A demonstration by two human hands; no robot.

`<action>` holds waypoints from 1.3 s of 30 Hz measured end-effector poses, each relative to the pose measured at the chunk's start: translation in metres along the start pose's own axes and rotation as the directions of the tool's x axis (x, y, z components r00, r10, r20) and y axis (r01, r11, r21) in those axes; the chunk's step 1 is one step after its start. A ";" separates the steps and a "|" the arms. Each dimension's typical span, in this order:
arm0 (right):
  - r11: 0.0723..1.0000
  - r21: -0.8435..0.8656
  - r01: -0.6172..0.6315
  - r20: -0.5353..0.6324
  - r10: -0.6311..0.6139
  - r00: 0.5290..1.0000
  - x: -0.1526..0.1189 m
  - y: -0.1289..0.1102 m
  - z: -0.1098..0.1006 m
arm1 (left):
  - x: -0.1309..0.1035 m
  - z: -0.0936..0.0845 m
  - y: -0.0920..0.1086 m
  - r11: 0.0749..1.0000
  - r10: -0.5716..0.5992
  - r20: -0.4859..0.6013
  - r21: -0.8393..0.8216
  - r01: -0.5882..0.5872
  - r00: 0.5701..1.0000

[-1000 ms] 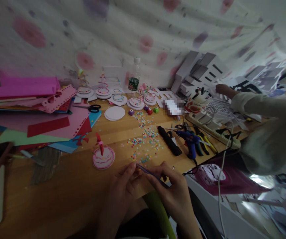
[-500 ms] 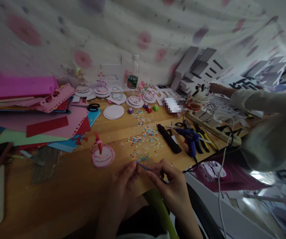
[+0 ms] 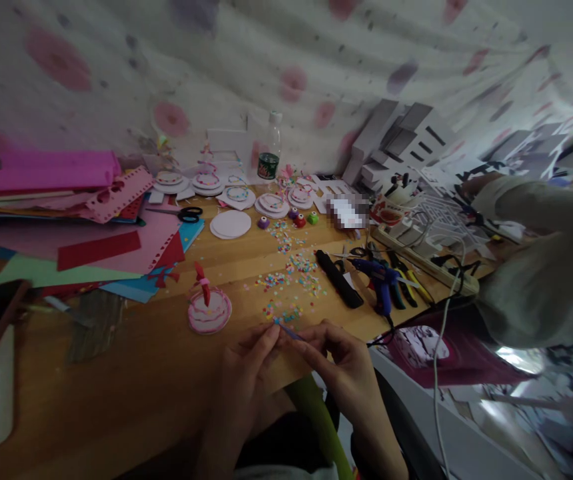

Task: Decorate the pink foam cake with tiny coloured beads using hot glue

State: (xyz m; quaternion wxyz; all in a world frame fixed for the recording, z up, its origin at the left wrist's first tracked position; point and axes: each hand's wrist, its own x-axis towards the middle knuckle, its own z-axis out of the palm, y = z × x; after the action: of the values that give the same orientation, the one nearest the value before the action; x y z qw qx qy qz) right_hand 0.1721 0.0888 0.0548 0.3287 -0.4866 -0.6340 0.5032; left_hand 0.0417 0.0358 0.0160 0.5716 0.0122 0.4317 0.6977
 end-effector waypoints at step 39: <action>0.976 -0.007 0.215 0.044 -0.215 0.976 0.030 0.005 0.067 | -0.006 -0.084 0.027 0.240 0.764 0.180 0.811 -0.533 0.619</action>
State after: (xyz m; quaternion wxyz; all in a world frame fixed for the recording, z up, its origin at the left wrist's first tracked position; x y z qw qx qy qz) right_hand 0.1031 0.0957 0.0291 0.3646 -0.4062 -0.6929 0.4711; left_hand -0.0204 -0.0173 -0.0169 0.0925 0.3600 0.7197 0.5864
